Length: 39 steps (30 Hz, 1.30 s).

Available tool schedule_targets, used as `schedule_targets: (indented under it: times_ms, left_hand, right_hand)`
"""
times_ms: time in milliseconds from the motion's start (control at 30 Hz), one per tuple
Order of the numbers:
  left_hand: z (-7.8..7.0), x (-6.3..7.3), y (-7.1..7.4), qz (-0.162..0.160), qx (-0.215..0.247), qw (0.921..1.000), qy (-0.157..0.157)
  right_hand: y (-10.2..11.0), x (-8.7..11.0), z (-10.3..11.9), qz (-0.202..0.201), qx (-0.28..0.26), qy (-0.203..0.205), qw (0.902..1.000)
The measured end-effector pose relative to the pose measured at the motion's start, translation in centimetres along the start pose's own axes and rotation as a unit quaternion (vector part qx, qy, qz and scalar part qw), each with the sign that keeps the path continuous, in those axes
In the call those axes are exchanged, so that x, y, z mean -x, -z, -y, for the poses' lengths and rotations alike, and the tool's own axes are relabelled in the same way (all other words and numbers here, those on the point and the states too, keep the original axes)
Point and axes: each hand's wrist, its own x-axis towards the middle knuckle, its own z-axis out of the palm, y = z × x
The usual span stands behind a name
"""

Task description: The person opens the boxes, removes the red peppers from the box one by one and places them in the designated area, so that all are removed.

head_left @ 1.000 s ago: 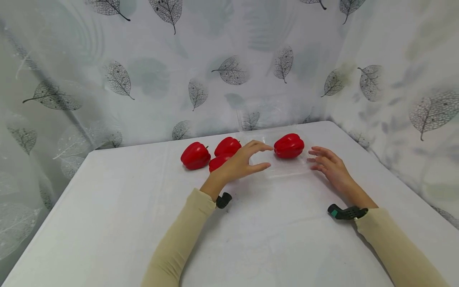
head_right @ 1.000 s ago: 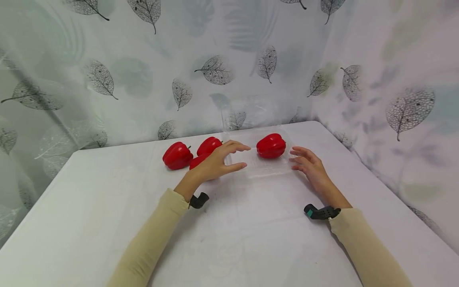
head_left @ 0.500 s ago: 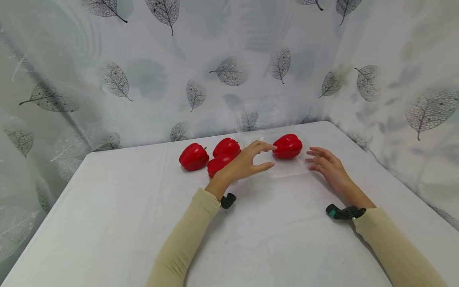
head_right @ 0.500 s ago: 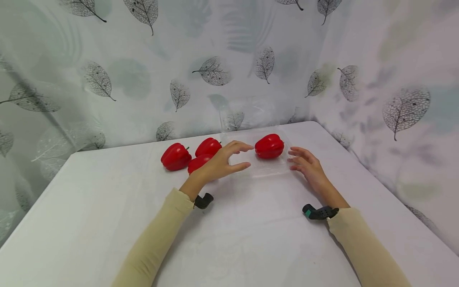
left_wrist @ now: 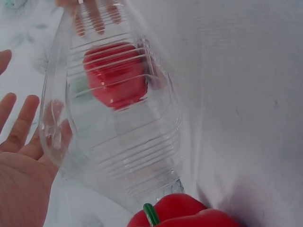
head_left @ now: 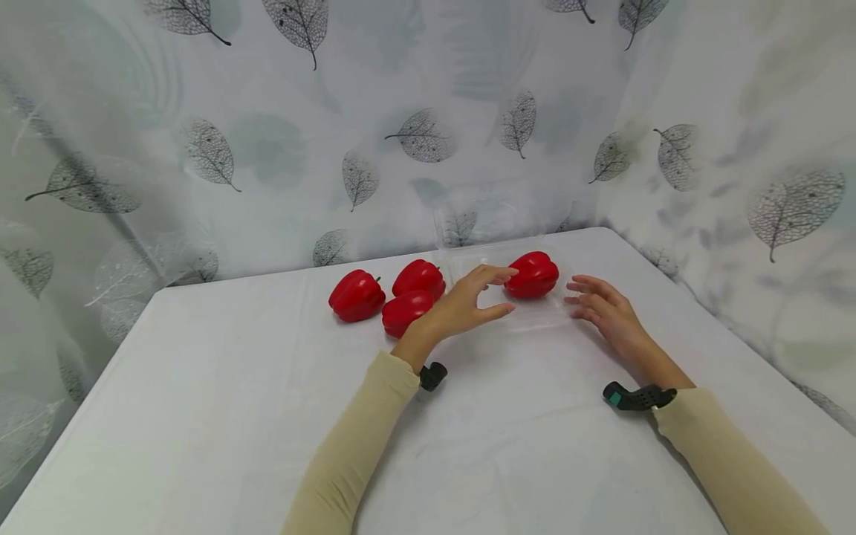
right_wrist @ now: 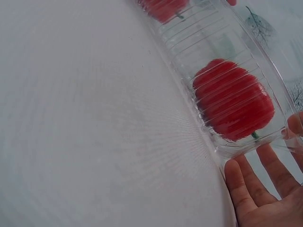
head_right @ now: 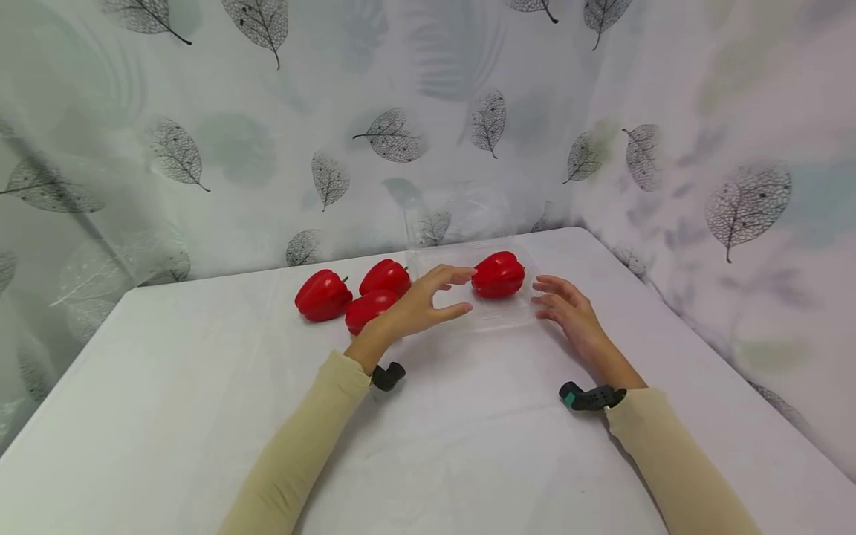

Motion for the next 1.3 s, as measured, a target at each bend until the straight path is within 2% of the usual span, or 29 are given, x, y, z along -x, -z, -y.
schedule_targets:
  times_ms: [333, 533, 700, 1300]
  left_hand:
    - [0.8, -1.1, -1.0, -0.021, 0.020, 0.9995, -0.016]
    - [0.8, -1.6, -1.5, -0.028, 0.019, 0.9994, 0.004]
    - [0.9, -1.9, -1.8, -0.030, 0.021, 0.9993, 0.007]
    - [1.0, -2.9, -1.9, -0.032, 0.028, 0.9978, 0.050]
  right_hand:
    - [-0.1, 0.0, 0.1, -0.009, 0.005, -0.008, 0.9999]
    - [-0.2, 0.0, 0.0, -0.012, 0.008, -0.012, 0.9998]
    - [-0.2, -0.1, -0.1, -0.015, 0.012, -0.013, 0.9997]
    - [-0.2, -0.1, -0.1, -0.019, 0.026, -0.014, 0.9994]
